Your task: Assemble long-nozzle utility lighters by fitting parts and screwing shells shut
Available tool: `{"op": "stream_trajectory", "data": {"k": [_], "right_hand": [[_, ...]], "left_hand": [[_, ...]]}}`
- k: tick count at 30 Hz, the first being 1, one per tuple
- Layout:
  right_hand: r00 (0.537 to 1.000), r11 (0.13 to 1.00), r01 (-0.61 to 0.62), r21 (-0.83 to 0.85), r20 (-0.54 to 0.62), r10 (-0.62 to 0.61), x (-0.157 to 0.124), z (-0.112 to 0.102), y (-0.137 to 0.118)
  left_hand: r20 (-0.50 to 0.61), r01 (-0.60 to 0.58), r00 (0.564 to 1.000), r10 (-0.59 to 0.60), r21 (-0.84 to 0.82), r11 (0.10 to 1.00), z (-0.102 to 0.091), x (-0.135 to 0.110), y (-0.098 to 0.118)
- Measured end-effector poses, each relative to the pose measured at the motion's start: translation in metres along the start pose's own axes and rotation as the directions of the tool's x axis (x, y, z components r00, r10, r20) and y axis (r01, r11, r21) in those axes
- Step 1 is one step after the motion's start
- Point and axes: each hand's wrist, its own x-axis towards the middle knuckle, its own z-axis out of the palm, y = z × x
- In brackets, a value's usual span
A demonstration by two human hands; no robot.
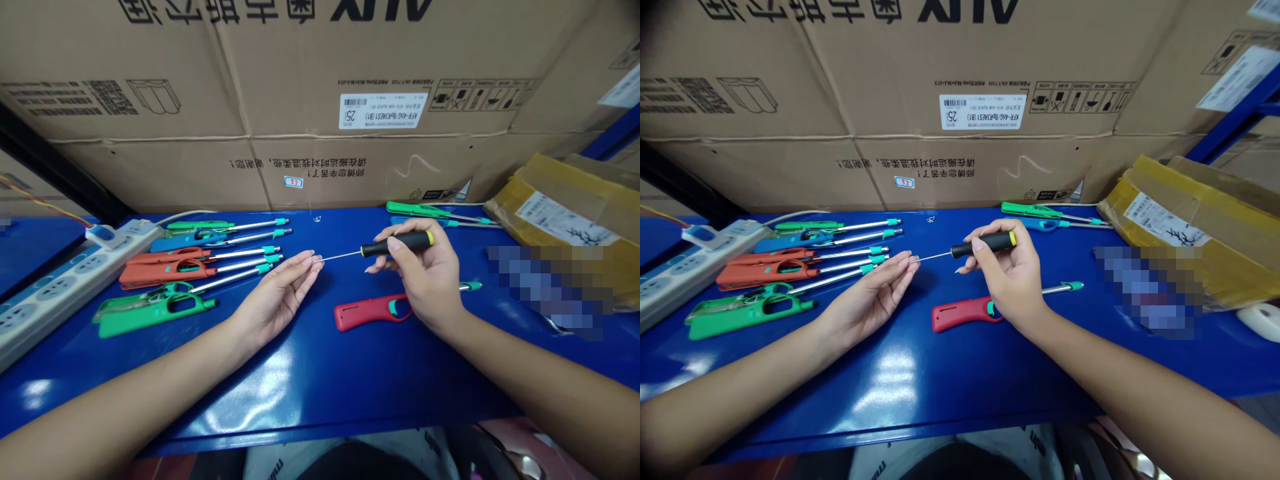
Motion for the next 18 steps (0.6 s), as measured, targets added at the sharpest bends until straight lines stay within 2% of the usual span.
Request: {"op": "stream_trajectory", "data": {"k": [6, 18], "right_hand": [[1.000, 1.000, -0.008, -0.010, 0.006, 0.008, -0.0013, 0.0012, -0.0008], [0.998, 0.996, 0.058, -0.075, 0.014, -0.057, -0.0092, 0.0046, -0.0017]], "left_hand": [[-0.026, -0.005, 1.000, 0.004, -0.042, 0.999, 0.0022, -0.0007, 0.0014], [-0.068, -0.045, 0.997, 0.039, -0.095, 0.994, 0.0080, -0.0026, 0.0039]]}}
